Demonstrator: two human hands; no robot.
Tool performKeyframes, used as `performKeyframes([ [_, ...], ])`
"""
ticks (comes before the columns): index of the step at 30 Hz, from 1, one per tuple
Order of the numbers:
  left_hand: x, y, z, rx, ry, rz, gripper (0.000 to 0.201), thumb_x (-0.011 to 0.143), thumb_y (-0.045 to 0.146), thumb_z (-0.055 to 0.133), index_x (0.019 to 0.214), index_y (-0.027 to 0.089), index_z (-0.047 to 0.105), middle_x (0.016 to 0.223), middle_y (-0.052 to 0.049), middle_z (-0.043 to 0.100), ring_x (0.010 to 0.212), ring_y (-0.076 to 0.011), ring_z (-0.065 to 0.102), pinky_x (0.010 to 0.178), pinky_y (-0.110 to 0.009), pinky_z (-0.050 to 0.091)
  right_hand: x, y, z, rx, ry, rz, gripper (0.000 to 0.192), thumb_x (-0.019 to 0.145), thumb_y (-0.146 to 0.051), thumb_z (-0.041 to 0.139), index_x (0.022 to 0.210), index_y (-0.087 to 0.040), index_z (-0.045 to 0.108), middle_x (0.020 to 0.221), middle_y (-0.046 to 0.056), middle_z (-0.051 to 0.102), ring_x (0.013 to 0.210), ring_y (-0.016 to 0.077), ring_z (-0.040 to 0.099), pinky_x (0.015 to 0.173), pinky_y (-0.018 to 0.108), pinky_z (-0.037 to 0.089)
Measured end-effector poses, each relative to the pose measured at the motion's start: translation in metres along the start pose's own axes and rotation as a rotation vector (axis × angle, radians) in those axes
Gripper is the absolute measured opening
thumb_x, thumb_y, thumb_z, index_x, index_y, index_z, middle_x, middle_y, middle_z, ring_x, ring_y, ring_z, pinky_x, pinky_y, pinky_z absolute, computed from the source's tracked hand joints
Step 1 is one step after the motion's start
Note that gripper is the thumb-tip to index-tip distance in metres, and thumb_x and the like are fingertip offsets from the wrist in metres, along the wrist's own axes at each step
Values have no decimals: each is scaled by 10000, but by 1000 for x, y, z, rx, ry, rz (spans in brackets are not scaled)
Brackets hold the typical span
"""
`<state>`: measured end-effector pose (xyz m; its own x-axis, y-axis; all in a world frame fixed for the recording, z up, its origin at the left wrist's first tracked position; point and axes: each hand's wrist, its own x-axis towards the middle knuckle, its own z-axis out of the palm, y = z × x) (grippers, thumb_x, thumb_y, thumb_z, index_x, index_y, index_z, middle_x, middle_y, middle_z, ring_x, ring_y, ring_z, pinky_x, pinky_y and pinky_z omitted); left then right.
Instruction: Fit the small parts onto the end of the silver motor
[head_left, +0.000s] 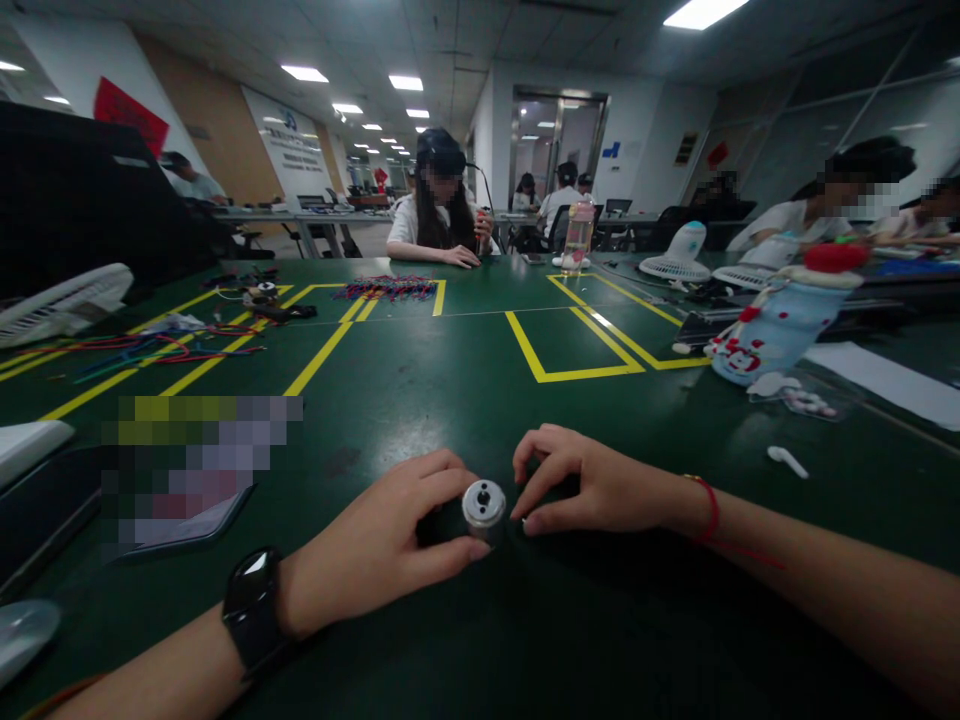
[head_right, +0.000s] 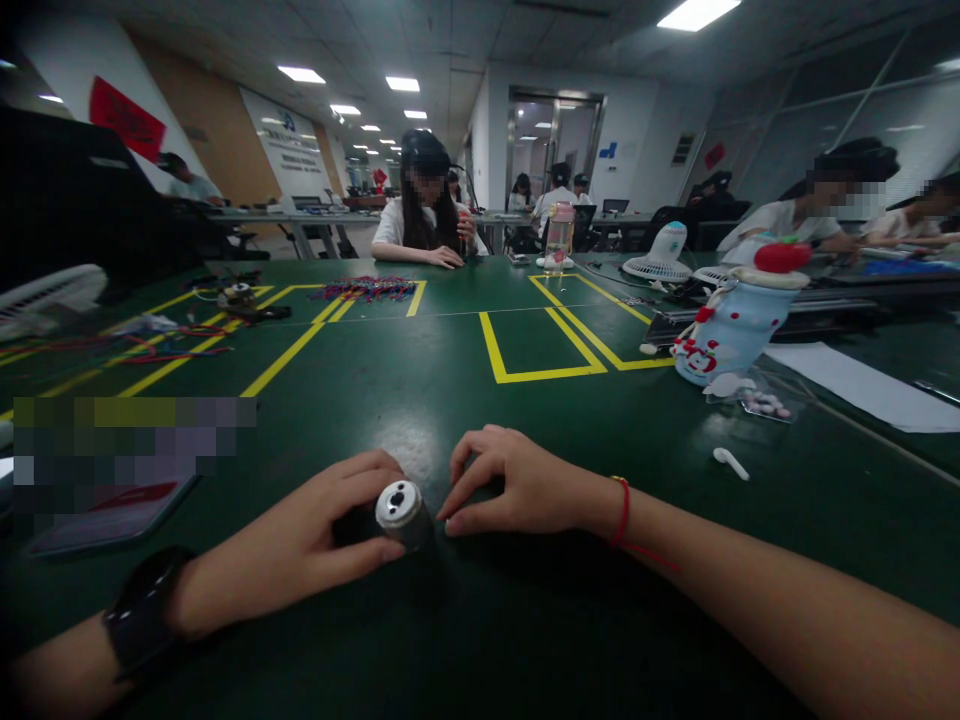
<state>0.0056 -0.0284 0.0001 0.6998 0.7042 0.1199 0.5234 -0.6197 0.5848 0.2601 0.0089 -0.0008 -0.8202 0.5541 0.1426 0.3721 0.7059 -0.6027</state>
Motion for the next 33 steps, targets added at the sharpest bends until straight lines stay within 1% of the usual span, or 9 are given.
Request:
performKeyframes([
  [4, 1, -1, 1, 5, 6, 5, 185, 859, 291, 625, 1031, 236, 583, 1015, -21, 576, 913, -203, 548, 792, -326, 452, 0, 0, 3, -78, -19, -22, 175, 780, -390, 709, 925, -300, 749, 1031, 23, 575, 964, 181, 512, 873, 367, 366],
  [8, 0, 2, 0, 32, 11, 19, 199, 862, 285, 613, 1053, 237, 584, 1030, -29, 585, 920, -209, 553, 805, -331, 463, 0, -2, 0, 58, 8, 5, 288, 779, -375, 711, 1047, -268, 711, 1054, 36, 574, 971, 175, 529, 873, 346, 395],
  [11, -3, 4, -1, 88, 13, 27, 179, 864, 276, 595, 1034, 222, 580, 1034, -42, 586, 914, -214, 553, 807, -338, 458, 1, -1, -2, 256, 117, 109, 311, 825, -378, 658, 1089, -215, 684, 1037, 49, 586, 930, 162, 558, 818, 309, 437],
  [15, -7, 6, 0, 219, -6, 17, 175, 876, 311, 567, 1014, 204, 554, 1013, -49, 581, 893, -231, 544, 797, -374, 432, 1, 4, 0, 480, 277, 245, 250, 836, -362, 637, 997, -178, 686, 953, 38, 629, 839, 143, 577, 730, 273, 451],
  [20, -8, 8, 1, 351, -19, 27, 221, 880, 351, 559, 1049, 210, 535, 1011, -53, 573, 884, -252, 529, 784, -411, 403, 1, 9, 0, 499, 378, 343, 266, 844, -372, 614, 950, -135, 674, 822, 29, 636, 689, 113, 547, 641, 255, 436],
  [25, -7, 9, 1, 380, -37, 34, 222, 901, 373, 522, 1044, 204, 535, 1021, -64, 565, 885, -256, 522, 784, -419, 398, 2, 8, -4, 415, 289, 321, 200, 828, -334, 638, 862, -142, 680, 798, 21, 632, 708, 126, 558, 663, 269, 439],
  [27, -7, 10, 0, 384, -38, 35, 221, 899, 372, 522, 1039, 201, 534, 1019, -63, 564, 884, -256, 521, 784, -420, 397, 1, 3, -6, 304, 205, 254, 166, 824, -311, 646, 843, -150, 684, 841, 29, 630, 755, 136, 568, 697, 280, 447],
  [30, -9, 10, -1, 386, -37, 31, 213, 894, 367, 530, 1026, 200, 537, 1009, -58, 563, 883, -254, 520, 786, -421, 396, 0, -7, -6, 130, 61, 101, 186, 788, -293, 690, 926, -168, 690, 970, 45, 600, 865, 151, 566, 772, 293, 453],
  [33, -11, 9, -2, 389, -36, 30, 216, 892, 371, 533, 1024, 201, 537, 997, -54, 562, 875, -252, 519, 780, -422, 397, 1, -14, -2, 5, 7, 15, 231, 730, -296, 751, 938, -206, 708, 1019, 40, 565, 962, 175, 540, 878, 336, 420],
])
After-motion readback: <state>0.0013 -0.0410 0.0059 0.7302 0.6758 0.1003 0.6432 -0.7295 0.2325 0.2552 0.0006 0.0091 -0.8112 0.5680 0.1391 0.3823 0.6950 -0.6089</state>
